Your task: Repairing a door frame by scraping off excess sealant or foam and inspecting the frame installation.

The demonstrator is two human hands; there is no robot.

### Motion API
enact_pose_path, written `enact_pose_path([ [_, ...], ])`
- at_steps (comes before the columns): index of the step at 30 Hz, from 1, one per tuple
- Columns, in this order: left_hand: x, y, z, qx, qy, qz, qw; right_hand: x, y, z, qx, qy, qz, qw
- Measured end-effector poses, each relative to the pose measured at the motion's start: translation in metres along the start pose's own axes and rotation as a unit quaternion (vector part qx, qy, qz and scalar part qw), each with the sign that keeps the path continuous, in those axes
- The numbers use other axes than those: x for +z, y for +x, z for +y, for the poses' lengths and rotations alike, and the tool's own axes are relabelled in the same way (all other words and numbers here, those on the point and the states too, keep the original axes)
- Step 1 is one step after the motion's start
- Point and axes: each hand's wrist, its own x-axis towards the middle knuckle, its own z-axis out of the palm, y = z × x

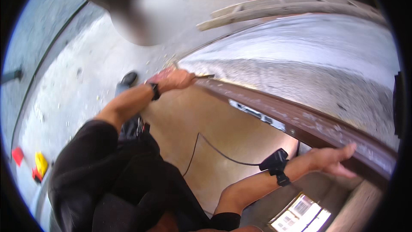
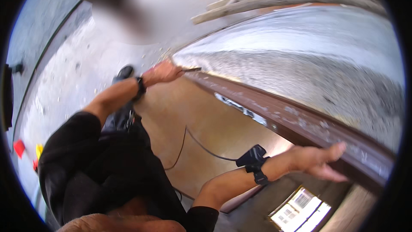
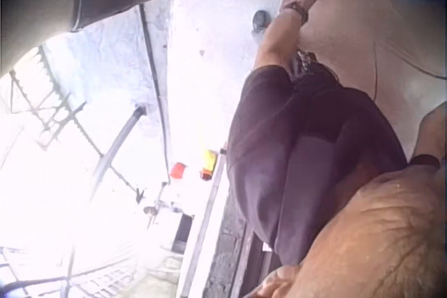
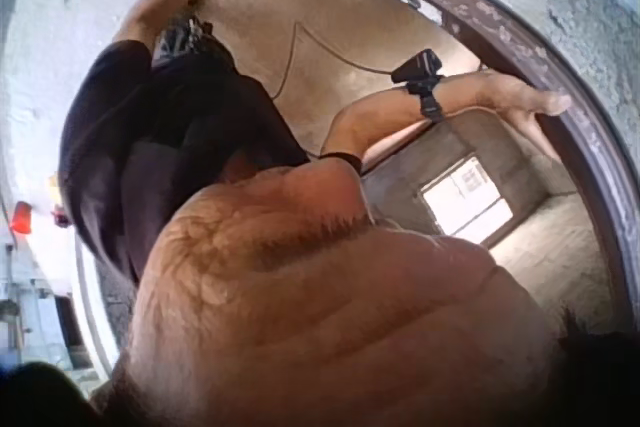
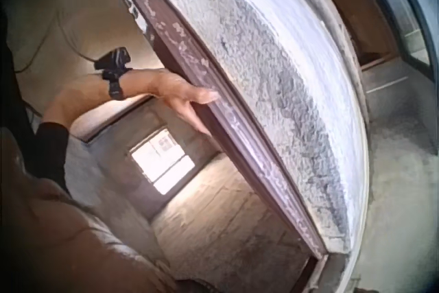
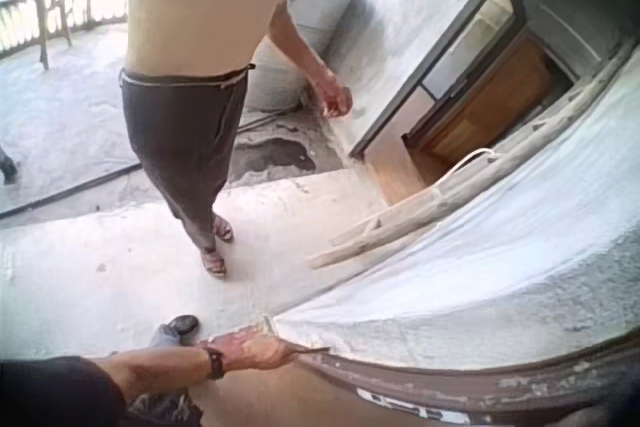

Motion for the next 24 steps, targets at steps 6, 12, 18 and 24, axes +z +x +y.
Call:
enact_pose_path([
  [6,-0.122,0.009,0.212,0.290,-0.184,0.170,0.924,-0.012,-0.004,-0.018,0.011,-0.074,-0.011,0.997],
  [12,-0.158,0.035,0.246,0.329,-0.105,0.198,0.917,0.011,-0.012,-0.021,0.014,-0.025,-0.033,0.999],
  [18,-0.098,0.017,0.136,0.159,0.080,0.017,0.984,-0.003,-0.004,-0.020,0.009,-0.020,-0.003,1.000],
  [24,-0.202,-0.003,0.288,0.334,-0.113,0.182,0.918,-0.003,-0.005,-0.027,0.058,-0.016,-0.026,0.998],
])
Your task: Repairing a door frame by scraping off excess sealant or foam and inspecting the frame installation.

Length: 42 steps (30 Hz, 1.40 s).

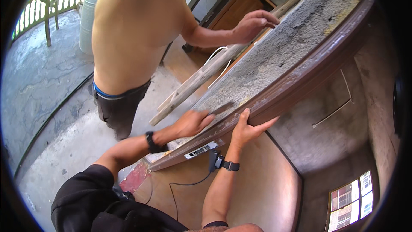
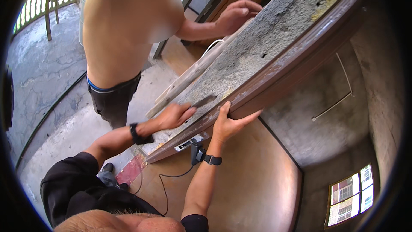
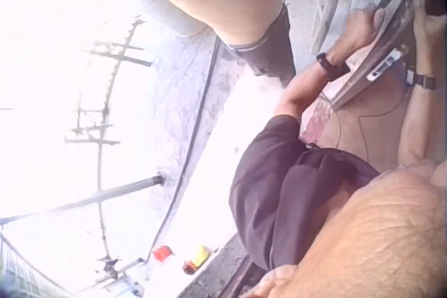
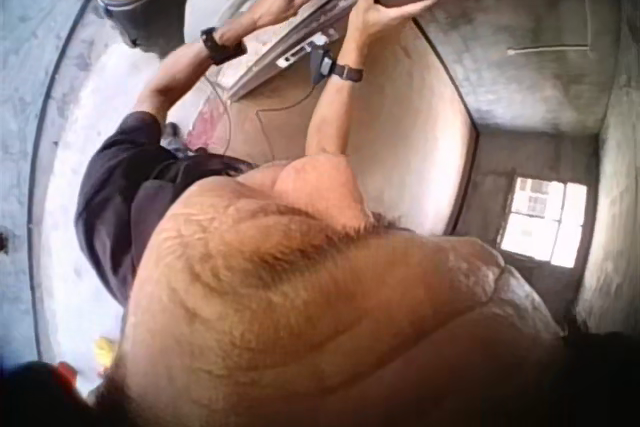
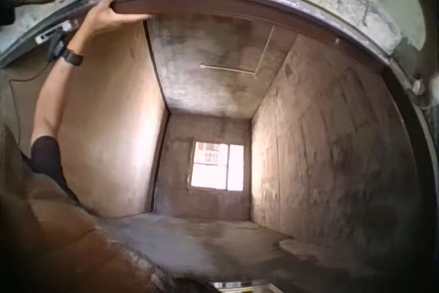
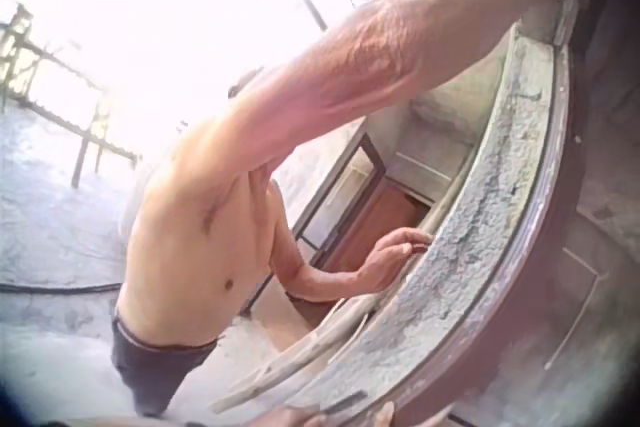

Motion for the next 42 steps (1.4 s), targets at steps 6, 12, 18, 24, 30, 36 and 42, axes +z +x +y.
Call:
enact_pose_path([
  [6,-0.004,0.091,0.040,0.069,0.017,0.073,0.995,0.002,0.005,0.004,-0.033,-0.001,0.000,0.999],
  [12,0.005,-0.001,-0.036,-0.028,0.137,-0.114,0.984,-0.006,0.004,0.004,-0.073,-0.032,0.010,0.997],
  [18,-0.044,0.053,0.044,0.014,0.109,-0.028,0.994,-0.009,0.007,-0.004,-0.067,-0.021,0.009,0.997],
  [24,-0.056,0.114,0.091,0.039,0.008,-0.019,0.999,-0.007,0.007,-0.002,-0.047,-0.027,-0.005,0.999],
  [30,-0.032,0.094,0.047,0.027,0.101,-0.017,0.994,-0.009,0.005,-0.008,-0.037,-0.008,-0.010,0.999],
  [36,-0.023,0.043,0.004,0.001,0.106,-0.044,0.993,-0.004,0.004,0.005,-0.047,-0.022,0.000,0.999],
  [42,-0.011,0.066,0.038,0.055,0.007,0.054,0.997,0.000,0.005,0.001,-0.026,-0.019,-0.003,0.999],
])
